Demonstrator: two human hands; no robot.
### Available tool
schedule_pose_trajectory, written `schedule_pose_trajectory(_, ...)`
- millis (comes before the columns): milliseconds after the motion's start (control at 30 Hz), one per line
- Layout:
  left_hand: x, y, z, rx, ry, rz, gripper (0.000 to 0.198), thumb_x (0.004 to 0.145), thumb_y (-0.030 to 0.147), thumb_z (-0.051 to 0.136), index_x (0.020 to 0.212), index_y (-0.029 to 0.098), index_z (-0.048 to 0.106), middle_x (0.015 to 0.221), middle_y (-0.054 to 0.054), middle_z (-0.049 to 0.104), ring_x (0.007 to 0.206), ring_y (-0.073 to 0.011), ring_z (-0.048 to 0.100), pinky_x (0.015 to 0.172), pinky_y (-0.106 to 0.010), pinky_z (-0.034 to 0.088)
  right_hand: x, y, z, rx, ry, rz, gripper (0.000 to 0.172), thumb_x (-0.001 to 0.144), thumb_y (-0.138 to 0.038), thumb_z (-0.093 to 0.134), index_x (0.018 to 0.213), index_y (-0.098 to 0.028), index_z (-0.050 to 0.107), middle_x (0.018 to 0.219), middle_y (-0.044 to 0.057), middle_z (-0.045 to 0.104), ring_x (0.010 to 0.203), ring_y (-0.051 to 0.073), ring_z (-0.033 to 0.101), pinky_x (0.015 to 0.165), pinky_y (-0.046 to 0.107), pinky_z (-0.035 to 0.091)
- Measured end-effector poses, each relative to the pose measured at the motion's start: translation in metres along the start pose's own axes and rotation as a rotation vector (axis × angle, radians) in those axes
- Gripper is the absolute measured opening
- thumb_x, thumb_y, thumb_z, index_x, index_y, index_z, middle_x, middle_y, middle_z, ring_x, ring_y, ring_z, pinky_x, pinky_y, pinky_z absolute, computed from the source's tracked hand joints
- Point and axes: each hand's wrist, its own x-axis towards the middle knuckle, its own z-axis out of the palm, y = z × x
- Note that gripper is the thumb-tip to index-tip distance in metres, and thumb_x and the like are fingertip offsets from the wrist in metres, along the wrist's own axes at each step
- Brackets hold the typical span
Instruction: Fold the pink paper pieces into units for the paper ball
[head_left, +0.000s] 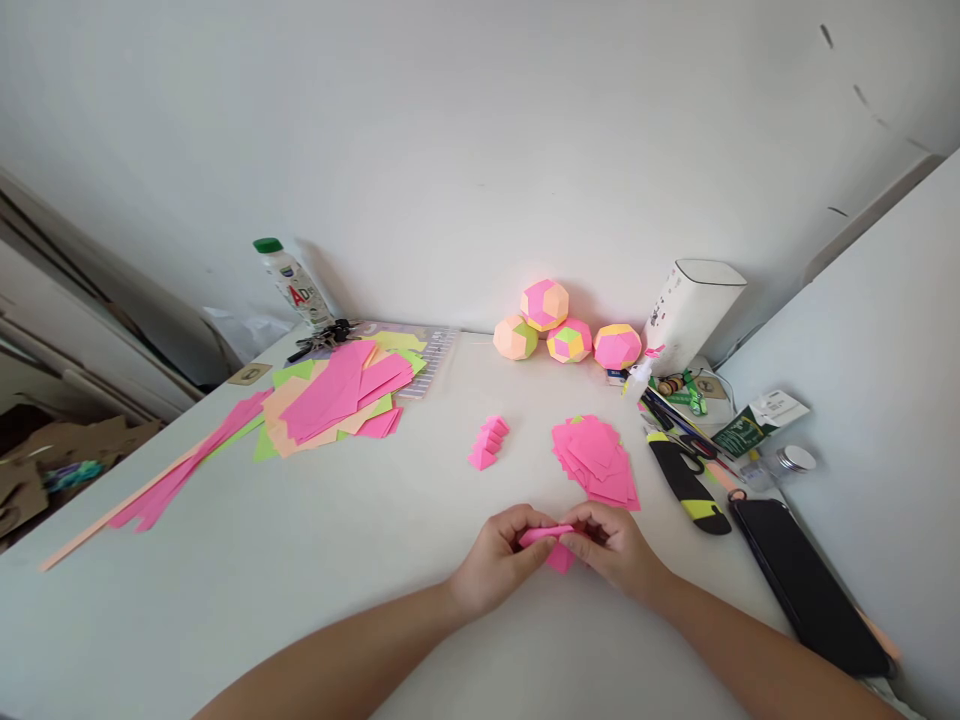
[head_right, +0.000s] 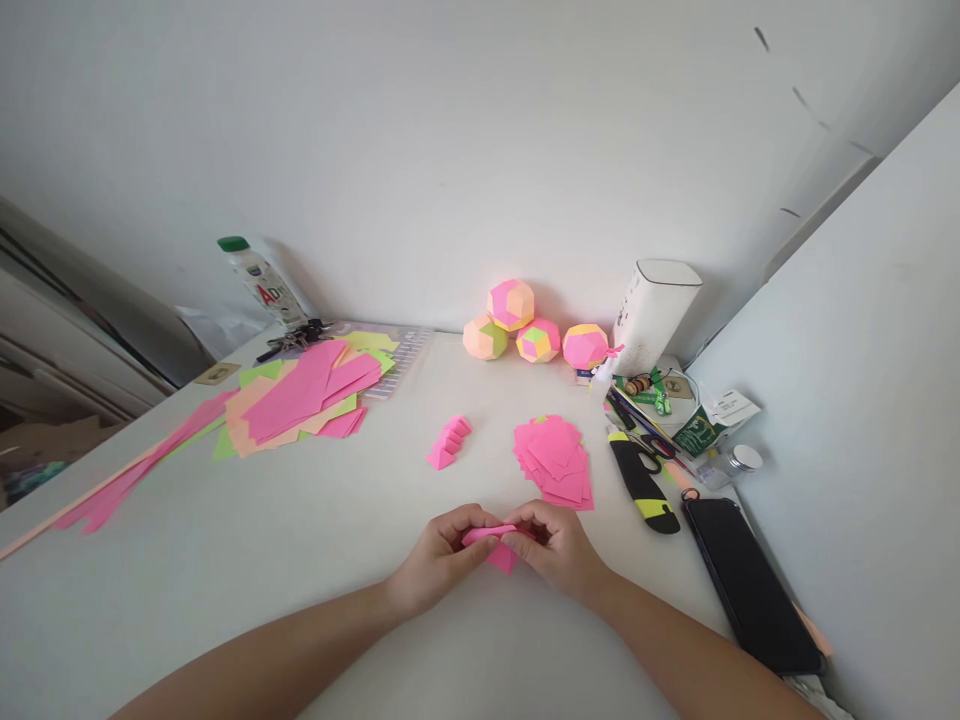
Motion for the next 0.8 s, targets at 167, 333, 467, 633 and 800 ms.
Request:
schedule_pose_trajectory(167, 0.0005, 0.0013, -0.0002, 0.028, -0.013, -0.015, 0.024, 0.079, 0.036, 0.058, 0.083, 0.014, 0.064, 0.07, 0.0, 0.051, 0.063, -0.01, 0.043, 0.06, -0.023, 0.037, 0.0009, -0.0004, -0.0008, 0.006, -0.006, 0.009, 0.024, 0.079, -0.04, 0.062, 0.077, -0.016, 0.062, 0.062, -0.001, 0.055, 0.05, 0.01, 0.046, 0.047, 0.023, 0.038)
schedule_pose_trajectory(333, 0.0005, 0.002, -0.0002, 0.062, -0.015, -0.018, 0.022, 0.08, 0.034, 0.057, 0.082, 0.013, 0.063, 0.07, 0.001, 0.049, 0.062, -0.0097, 0.042, 0.059, -0.023, 0.036, 0.0014, -0.0001, -0.0023, 0.004, -0.012, 0.006, 0.021, 0.08, -0.036, 0.061, 0.076, -0.016, 0.063, 0.06, -0.001, 0.054, 0.05, 0.01, 0.046, 0.047, 0.023, 0.037)
schedule_pose_trajectory(467, 0.0001, 0.0021, -0.0001, 0.09, -0.021, -0.011, 0.021, 0.08, 0.033, 0.056, 0.082, 0.014, 0.063, 0.07, 0.001, 0.049, 0.063, -0.0098, 0.042, 0.059, -0.023, 0.036, 0.0009, 0.0004, -0.0021, -0.005, -0.006, -0.005, 0.019, 0.08, -0.035, 0.061, 0.075, -0.016, 0.063, 0.06, -0.001, 0.055, 0.051, 0.011, 0.046, 0.047, 0.023, 0.037)
schedule_pose_trajectory(633, 0.0, 0.0027, 0.0001, 0.108, -0.021, -0.009, 0.02, 0.08, 0.033, 0.056, 0.078, 0.014, 0.062, 0.069, 0.001, 0.047, 0.062, -0.0095, 0.041, 0.059, -0.022, 0.036, 0.0001, 0.0011, -0.0021, -0.007, -0.002, -0.004, 0.02, 0.079, -0.036, 0.062, 0.074, -0.017, 0.064, 0.06, -0.001, 0.056, 0.051, 0.011, 0.047, 0.047, 0.023, 0.038)
schedule_pose_trajectory(800, -0.0009, 0.003, 0.0005, 0.124, -0.028, -0.005, 0.018, 0.08, 0.031, 0.056, 0.077, 0.014, 0.062, 0.07, 0.001, 0.047, 0.062, -0.0095, 0.041, 0.059, -0.022, 0.036, -0.0004, 0.0029, -0.0027, 0.011, -0.003, -0.008, 0.019, 0.079, -0.035, 0.063, 0.074, -0.016, 0.065, 0.062, 0.0, 0.059, 0.052, 0.011, 0.048, 0.049, 0.024, 0.039)
